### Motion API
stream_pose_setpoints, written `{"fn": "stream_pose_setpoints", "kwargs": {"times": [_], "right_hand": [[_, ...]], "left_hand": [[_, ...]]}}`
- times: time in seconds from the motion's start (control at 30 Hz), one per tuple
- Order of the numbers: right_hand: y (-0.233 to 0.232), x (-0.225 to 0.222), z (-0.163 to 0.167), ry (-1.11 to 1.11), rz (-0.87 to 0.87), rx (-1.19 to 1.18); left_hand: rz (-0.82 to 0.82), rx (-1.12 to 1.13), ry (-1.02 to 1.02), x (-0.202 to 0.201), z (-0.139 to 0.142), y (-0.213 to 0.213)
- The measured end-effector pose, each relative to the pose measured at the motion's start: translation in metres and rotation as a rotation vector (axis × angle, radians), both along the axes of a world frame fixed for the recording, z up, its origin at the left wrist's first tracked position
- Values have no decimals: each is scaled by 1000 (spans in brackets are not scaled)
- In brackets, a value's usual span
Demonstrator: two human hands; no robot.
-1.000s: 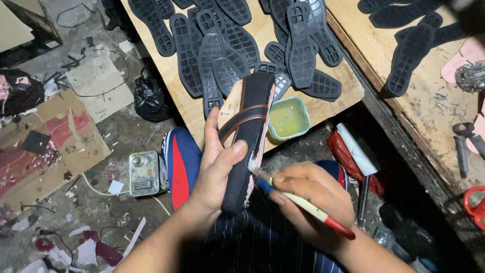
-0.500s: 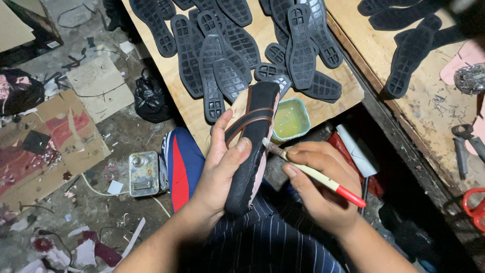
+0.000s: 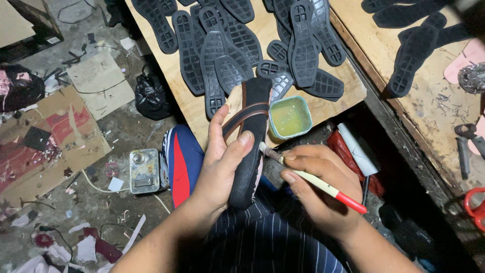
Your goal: The person holds a shoe upper in one hand and uses a brush to apply glue from a small container along the edge of the shoe, rotating the shoe to coat different sections of the edge. The person continues brushing around the shoe and then holds the finished shoe up.
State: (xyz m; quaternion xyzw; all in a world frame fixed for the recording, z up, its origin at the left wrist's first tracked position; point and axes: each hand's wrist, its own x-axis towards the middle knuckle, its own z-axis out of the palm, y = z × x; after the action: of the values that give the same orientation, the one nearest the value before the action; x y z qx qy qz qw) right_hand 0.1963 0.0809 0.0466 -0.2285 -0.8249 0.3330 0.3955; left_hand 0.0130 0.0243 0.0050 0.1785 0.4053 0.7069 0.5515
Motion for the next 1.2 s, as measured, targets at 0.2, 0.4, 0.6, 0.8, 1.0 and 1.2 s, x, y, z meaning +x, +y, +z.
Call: {"fn": "stream_pose_setpoints", "kwargs": {"times": [0.2,0.4,0.6,0.8,1.0,1.2], "right_hand": [[-6,0,0,10,3,-10],[-12,4,-1,6,67,-3],[-11,32,-20,83,184,-27],[44,32,-64,494,-217,-319],[48,8,-72,693,-106,-831],[34,0,-53,820,-27,-982]], "left_hand": [[2,22,-53,0,-1,3],[55,-47,-5,1,-7,2],[-57,70,-32,-15,-13,-2],[-380,136,-706,-36,-17,-12],[-299,308,-650,-29,-20,-26],[-360,320,-301,-33,-41,-38]]}}
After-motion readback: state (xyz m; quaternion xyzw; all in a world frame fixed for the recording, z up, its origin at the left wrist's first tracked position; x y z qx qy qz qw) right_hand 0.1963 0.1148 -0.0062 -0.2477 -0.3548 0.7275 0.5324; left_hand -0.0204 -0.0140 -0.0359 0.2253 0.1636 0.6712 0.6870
